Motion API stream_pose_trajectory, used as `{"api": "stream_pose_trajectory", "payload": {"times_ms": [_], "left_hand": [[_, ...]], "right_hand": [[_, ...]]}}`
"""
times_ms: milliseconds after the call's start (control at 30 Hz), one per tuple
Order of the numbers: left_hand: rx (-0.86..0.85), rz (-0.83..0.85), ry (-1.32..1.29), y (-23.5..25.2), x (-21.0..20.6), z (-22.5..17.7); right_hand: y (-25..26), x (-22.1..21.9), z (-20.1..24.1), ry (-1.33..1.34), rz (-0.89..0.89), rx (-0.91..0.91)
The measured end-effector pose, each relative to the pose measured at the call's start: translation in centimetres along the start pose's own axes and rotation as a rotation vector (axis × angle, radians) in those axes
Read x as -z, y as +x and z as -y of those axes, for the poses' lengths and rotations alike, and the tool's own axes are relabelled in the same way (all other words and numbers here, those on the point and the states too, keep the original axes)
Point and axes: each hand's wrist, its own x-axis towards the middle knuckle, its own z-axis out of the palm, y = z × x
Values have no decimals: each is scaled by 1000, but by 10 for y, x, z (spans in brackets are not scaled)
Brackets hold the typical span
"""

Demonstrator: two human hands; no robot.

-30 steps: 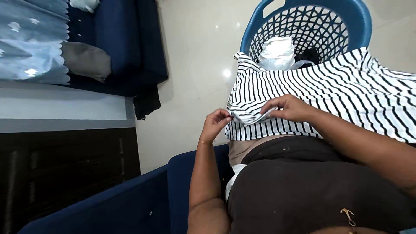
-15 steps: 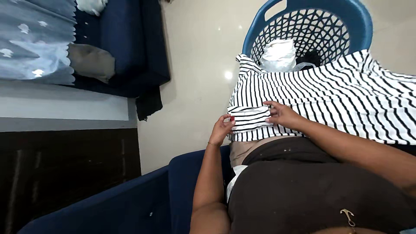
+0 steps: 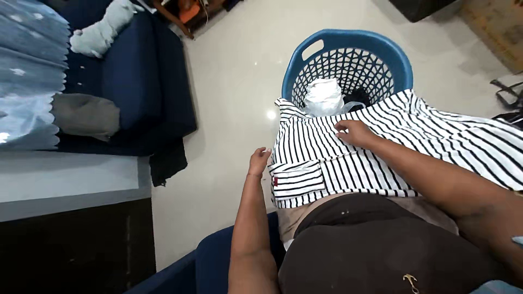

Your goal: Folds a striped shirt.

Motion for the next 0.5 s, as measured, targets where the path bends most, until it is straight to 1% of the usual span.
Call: {"api": "stream_pose_trajectory", "payload": {"times_ms": [100, 200, 300, 400, 500], "left_hand": [[119, 15, 0, 43, -13, -9], [197, 54, 24, 72, -28, -21], [217, 112, 47, 89, -40, -31], [215, 164, 46, 106, -48, -32], [260, 108, 21, 109, -51, -38]], "right_hand": [[29, 15, -37, -176, -15, -35], [48, 38, -65, -320, -19, -97], [58, 57, -83, -403, 42, -180], [66, 68, -101, -484, 102, -252], [71, 76, -112, -508, 170, -315]]}}
